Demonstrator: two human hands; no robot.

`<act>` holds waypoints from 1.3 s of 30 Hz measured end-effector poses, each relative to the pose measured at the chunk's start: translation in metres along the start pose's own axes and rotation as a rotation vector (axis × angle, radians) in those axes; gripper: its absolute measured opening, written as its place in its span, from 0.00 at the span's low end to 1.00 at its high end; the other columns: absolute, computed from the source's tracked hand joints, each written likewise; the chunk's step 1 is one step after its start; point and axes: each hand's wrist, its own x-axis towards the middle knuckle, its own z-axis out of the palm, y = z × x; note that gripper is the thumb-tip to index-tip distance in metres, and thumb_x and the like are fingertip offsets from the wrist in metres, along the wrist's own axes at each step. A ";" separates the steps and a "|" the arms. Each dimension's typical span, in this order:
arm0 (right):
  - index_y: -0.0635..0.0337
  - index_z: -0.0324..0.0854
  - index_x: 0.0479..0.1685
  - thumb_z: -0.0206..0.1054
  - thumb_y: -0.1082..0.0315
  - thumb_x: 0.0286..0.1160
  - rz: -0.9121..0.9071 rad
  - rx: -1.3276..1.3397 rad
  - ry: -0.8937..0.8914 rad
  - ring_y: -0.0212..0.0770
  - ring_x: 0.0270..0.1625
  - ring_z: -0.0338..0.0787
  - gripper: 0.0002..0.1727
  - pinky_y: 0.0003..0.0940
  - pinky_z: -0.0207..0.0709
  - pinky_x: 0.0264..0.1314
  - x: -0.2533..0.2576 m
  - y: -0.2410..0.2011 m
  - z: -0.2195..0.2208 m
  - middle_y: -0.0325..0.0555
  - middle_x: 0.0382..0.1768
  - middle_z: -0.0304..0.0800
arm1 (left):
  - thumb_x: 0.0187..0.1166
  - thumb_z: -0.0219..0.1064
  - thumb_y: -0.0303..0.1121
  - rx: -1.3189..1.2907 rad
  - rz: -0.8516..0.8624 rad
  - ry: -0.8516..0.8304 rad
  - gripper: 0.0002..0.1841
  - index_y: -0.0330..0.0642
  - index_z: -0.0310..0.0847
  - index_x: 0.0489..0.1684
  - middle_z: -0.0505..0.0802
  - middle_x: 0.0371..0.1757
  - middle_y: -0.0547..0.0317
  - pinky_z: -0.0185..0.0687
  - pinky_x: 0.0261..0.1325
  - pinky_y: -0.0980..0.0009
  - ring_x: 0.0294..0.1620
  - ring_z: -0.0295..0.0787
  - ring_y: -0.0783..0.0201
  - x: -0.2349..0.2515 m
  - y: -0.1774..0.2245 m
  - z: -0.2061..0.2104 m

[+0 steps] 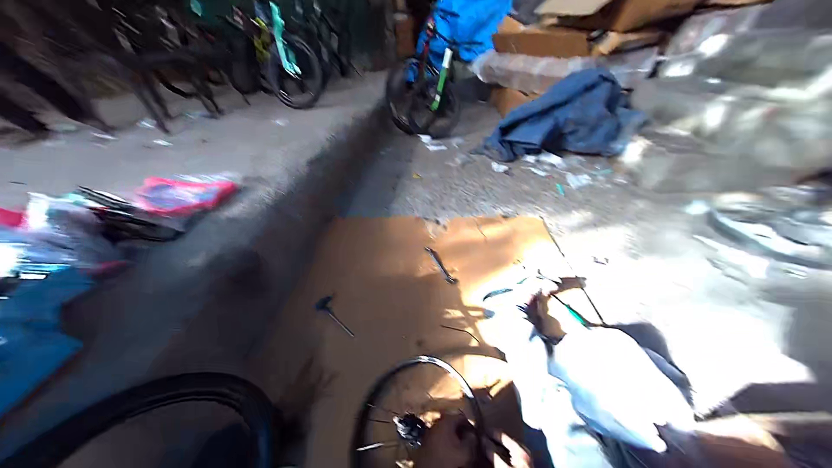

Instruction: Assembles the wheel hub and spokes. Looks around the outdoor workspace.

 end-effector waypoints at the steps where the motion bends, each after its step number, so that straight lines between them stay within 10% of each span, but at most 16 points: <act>1: 0.65 0.93 0.48 0.71 0.63 0.77 0.011 0.025 -0.002 0.44 0.55 0.92 0.14 0.44 0.82 0.67 -0.008 -0.015 -0.005 0.54 0.48 0.96 | 0.81 0.67 0.43 0.012 0.007 -0.037 0.18 0.41 0.89 0.58 0.95 0.54 0.47 0.85 0.68 0.46 0.58 0.93 0.52 0.003 -0.001 -0.002; 16: 0.68 0.91 0.42 0.71 0.69 0.74 -0.205 0.032 0.026 0.43 0.43 0.93 0.10 0.43 0.86 0.54 0.009 0.021 0.011 0.53 0.38 0.94 | 0.78 0.70 0.35 -0.168 -0.011 -0.148 0.10 0.41 0.94 0.46 0.97 0.40 0.56 0.88 0.56 0.58 0.42 0.94 0.64 0.015 -0.011 -0.009; 39: 0.67 0.93 0.45 0.73 0.73 0.72 -0.131 0.120 -0.006 0.36 0.46 0.95 0.08 0.34 0.87 0.58 0.004 0.009 0.001 0.51 0.41 0.96 | 0.78 0.69 0.36 -0.119 -0.060 -0.145 0.10 0.42 0.94 0.47 0.97 0.42 0.57 0.87 0.56 0.58 0.44 0.93 0.64 0.018 -0.007 -0.008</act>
